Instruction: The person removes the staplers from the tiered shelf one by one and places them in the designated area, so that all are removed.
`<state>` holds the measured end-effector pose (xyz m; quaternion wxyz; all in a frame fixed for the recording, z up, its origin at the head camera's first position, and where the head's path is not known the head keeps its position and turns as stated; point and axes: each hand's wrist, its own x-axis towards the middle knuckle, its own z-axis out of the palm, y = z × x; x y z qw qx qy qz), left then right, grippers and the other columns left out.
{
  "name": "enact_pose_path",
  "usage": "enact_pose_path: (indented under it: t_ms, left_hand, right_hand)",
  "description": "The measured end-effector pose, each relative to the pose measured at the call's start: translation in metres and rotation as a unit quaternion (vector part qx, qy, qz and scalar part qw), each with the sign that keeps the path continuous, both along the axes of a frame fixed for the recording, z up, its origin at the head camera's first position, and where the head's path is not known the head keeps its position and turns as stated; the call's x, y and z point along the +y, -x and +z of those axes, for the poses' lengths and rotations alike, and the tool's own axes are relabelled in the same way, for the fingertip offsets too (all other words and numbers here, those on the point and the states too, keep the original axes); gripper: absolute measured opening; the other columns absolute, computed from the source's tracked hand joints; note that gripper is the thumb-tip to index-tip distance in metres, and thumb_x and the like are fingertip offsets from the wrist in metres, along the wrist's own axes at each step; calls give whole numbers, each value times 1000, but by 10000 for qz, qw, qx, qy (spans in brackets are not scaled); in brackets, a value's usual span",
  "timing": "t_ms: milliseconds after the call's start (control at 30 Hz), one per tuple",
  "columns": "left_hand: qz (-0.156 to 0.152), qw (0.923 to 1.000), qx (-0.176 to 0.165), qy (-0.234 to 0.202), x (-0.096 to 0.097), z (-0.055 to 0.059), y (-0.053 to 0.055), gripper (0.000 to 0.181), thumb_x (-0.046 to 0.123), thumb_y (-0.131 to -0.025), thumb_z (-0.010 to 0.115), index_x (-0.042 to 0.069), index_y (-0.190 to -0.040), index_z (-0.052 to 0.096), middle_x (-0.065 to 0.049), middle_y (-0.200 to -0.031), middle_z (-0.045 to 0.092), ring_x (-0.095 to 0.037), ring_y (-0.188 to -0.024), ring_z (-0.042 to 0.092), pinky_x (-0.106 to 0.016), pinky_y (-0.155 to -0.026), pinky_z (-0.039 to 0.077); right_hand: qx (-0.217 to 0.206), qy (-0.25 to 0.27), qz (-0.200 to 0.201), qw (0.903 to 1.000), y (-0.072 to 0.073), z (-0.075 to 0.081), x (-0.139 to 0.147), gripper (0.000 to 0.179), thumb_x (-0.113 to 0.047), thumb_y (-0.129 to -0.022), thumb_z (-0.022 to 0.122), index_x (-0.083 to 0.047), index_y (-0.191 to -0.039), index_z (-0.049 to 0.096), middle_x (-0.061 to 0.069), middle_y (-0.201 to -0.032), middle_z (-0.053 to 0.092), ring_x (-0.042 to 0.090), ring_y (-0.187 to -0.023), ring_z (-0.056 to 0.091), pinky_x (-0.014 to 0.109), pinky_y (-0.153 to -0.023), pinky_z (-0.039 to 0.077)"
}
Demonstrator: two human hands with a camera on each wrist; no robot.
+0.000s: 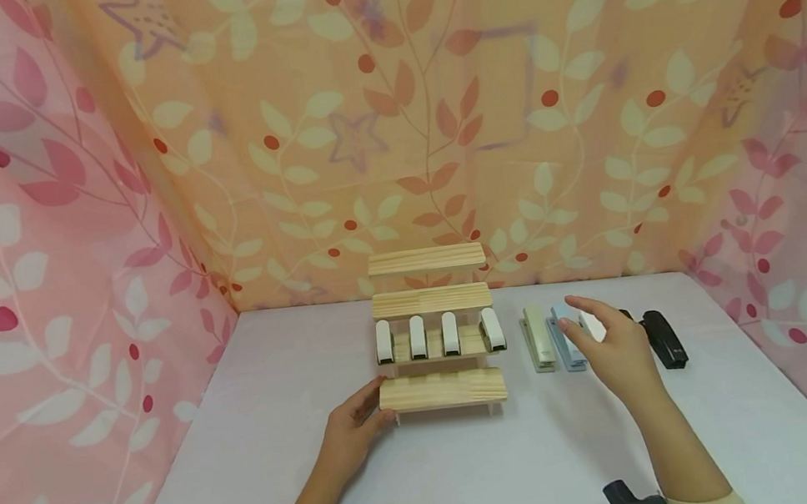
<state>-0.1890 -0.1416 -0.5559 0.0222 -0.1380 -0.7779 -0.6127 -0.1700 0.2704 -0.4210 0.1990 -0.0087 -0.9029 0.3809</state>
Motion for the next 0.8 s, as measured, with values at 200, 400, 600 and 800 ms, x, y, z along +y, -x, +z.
enact_pose_path:
  t_ms: [200, 400, 600, 800]
  left_hand:
    - [-10, 10000, 30, 13, -1, -2, 1, 65, 27, -88, 81, 14, -147, 57, -1, -149, 57, -24, -139, 54, -27, -113, 46]
    - [-2, 10000, 31, -90, 1, -1, 0, 63, 24, -88, 81, 15, -146, 58, -1, -148, 58, -24, -138, 54, -31, -114, 46]
    - [-15, 9999, -32, -105, 2, -3, 1, 63, 25, -88, 80, 16, -146, 58, 0, -148, 58, -23, -139, 54, -30, -114, 45]
    - [81, 9999, 44, 57, 2, 0, 0, 64, 27, -88, 80, 14, -146, 58, -3, -148, 58, -25, -138, 54, -29, -113, 46]
  right_hand:
    - [-55, 28, 202, 9998, 2, -2, -24, 49, -40, -98, 71, -15, -140, 64, 15, -144, 60, 44, -139, 49, 71, -108, 44]
    - [-31, 239, 484, 9985, 5, -8, -42, 46, -37, -98, 72, -14, -138, 64, 12, -143, 62, 39, -140, 49, 65, -114, 42]
    - [-157, 316, 576, 9977, 10, -18, -56, 52, -38, -95, 75, -12, -139, 62, 13, -144, 61, 38, -140, 50, 62, -115, 43]
    - [-351, 313, 604, 9971, 12, -25, -68, 59, -40, -94, 76, -10, -142, 59, 13, -146, 60, 36, -140, 50, 60, -115, 44]
